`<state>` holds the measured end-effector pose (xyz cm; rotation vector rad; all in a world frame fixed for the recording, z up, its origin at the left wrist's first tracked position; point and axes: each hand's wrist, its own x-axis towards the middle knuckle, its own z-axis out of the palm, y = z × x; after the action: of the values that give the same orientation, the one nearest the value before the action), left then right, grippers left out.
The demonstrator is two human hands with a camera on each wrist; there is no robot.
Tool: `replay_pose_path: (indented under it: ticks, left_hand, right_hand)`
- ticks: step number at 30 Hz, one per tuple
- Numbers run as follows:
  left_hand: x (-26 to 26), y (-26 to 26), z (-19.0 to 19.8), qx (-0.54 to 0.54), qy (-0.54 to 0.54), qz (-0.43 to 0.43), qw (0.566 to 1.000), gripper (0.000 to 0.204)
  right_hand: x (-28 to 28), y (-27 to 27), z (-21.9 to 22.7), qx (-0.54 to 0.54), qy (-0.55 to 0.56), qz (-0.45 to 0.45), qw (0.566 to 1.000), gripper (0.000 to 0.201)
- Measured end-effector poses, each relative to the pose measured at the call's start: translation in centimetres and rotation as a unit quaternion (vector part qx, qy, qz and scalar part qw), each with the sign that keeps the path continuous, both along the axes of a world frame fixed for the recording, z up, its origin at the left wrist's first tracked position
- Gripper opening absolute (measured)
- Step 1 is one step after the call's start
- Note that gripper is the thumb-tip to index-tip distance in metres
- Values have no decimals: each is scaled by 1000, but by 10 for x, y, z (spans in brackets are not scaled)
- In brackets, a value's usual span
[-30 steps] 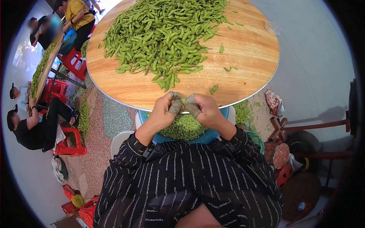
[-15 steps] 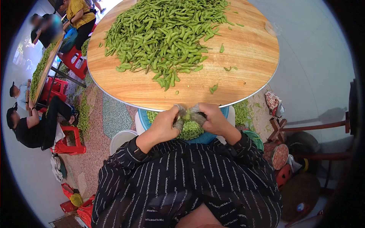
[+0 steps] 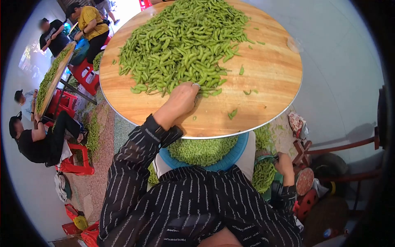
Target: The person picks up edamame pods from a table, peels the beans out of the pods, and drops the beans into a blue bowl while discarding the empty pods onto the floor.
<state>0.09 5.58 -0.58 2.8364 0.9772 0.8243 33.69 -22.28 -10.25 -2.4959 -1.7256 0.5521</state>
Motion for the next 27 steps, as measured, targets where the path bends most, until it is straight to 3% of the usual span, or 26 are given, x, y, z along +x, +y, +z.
replay_pose_path:
  ticks: [2,5,7,9,11,12,14,15,16,17,19,20,22,27]
  left_hand:
    - [2,23,-21,-27,88,22,995,10]
    - [6,24,-10,-103,140,36,984,14]
    - [4,21,-2,-90,127,36,987,13]
    - [4,12,6,-84,115,26,989,13]
    - [-3,5,18,-49,42,68,996,14]
    - [-7,1,24,-53,44,64,996,14]
    - [-16,-14,34,-205,-60,12,977,12]
    - [-17,-25,38,-250,-103,-26,962,13]
    - [-18,-35,38,-252,-101,-25,962,13]
    - [-18,-45,38,-261,-130,-47,956,13]
    - [-22,-58,34,-240,-147,-72,957,13]
    - [-23,-63,33,-242,-148,-71,956,13]
    - [-23,-71,36,-233,-105,-83,963,15]
    - [-24,-72,37,-206,-65,-101,971,22]
  right_hand:
    - [-14,10,18,1,32,-21,999,16]
    - [-38,30,33,109,180,23,977,8]
    - [-64,52,58,154,263,45,951,9]
    - [-78,72,59,198,273,87,937,10]
    - [-111,94,87,253,389,92,881,14]
    - [-122,105,87,250,441,81,858,15]
    - [-141,125,91,245,493,69,832,17]
    - [-150,133,98,220,567,60,792,17]
    - [-158,140,104,192,636,50,745,17]
    - [-164,145,109,191,638,50,745,17]
    - [-173,152,116,147,720,28,677,18]
    - [-176,154,117,144,720,27,678,18]
    - [-180,156,117,146,756,14,638,18]
    - [-175,152,119,126,745,57,652,18]
